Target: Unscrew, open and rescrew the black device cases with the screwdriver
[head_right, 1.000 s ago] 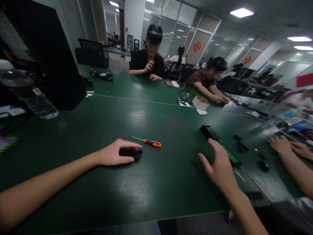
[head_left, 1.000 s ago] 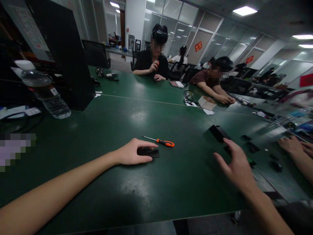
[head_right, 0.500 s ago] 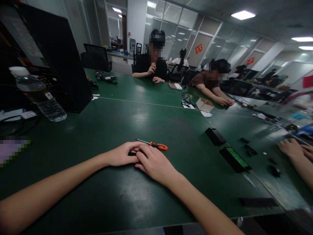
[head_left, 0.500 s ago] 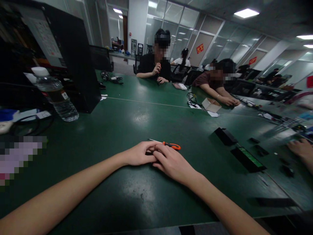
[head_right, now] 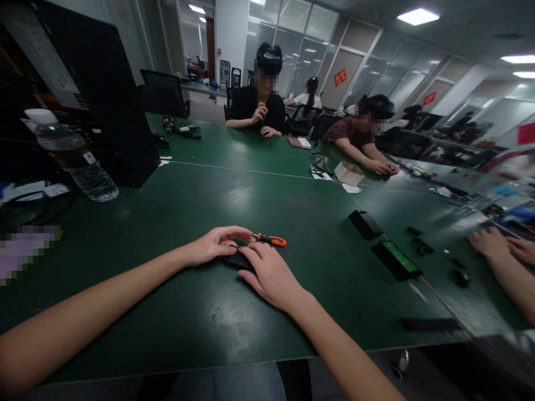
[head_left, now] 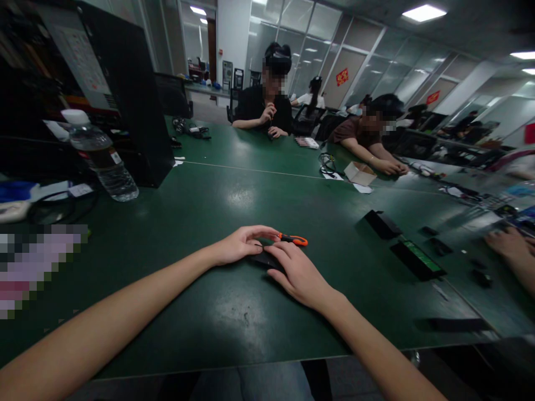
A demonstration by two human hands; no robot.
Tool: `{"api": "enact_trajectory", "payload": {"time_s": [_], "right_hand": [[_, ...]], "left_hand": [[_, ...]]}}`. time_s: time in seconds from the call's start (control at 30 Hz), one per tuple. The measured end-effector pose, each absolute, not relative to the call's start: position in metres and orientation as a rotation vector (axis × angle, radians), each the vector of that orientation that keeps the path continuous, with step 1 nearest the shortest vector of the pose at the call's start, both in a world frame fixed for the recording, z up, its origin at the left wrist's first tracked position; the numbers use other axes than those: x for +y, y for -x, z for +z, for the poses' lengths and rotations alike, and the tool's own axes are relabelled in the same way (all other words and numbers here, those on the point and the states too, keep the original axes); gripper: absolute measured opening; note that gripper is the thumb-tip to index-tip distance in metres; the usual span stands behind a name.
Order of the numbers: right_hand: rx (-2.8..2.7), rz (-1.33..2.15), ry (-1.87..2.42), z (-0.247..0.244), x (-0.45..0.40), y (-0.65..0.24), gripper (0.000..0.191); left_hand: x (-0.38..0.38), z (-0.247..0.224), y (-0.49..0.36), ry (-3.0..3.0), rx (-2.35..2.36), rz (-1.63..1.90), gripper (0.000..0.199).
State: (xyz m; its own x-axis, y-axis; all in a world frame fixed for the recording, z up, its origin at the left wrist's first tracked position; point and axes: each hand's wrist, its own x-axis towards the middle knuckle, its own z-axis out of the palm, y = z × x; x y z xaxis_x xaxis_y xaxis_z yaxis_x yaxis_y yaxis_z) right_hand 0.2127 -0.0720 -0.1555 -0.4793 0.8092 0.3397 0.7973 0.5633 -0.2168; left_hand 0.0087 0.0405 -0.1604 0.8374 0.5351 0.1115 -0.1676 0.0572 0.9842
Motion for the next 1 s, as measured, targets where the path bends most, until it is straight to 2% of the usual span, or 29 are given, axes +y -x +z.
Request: {"api": "enact_trajectory", "payload": {"time_s": [0.17, 0.27, 0.53, 0.63, 1.0], "right_hand": [[-2.35, 0.018, 1.328, -0.158, -0.082, -0.217, 0.041], [-2.211, 0.038, 1.455, -0.162, -0.097, -0.25, 0.04], [-1.516, -0.551, 2.031, -0.159, -0.149, -0.449, 0.044], [-1.327, -0.602, 2.133, -0.157, -0.155, -0.498, 0.048], [-1.277, -0.558, 2.203, -0.183, -0.149, -0.507, 0.05]], "left_hand": [[0.038, -0.16, -0.009, -1.41, 0.352, 0.54, 0.051], [0.039, -0.16, -0.008, -1.394, 0.388, 0.579, 0.047], [0.041, -0.159, -0.009, -1.532, 0.386, 0.55, 0.031], [0.041, -0.158, -0.01, -1.547, 0.391, 0.551, 0.029], [0.04, -0.154, -0.009, -1.579, 0.421, 0.54, 0.024]]}}
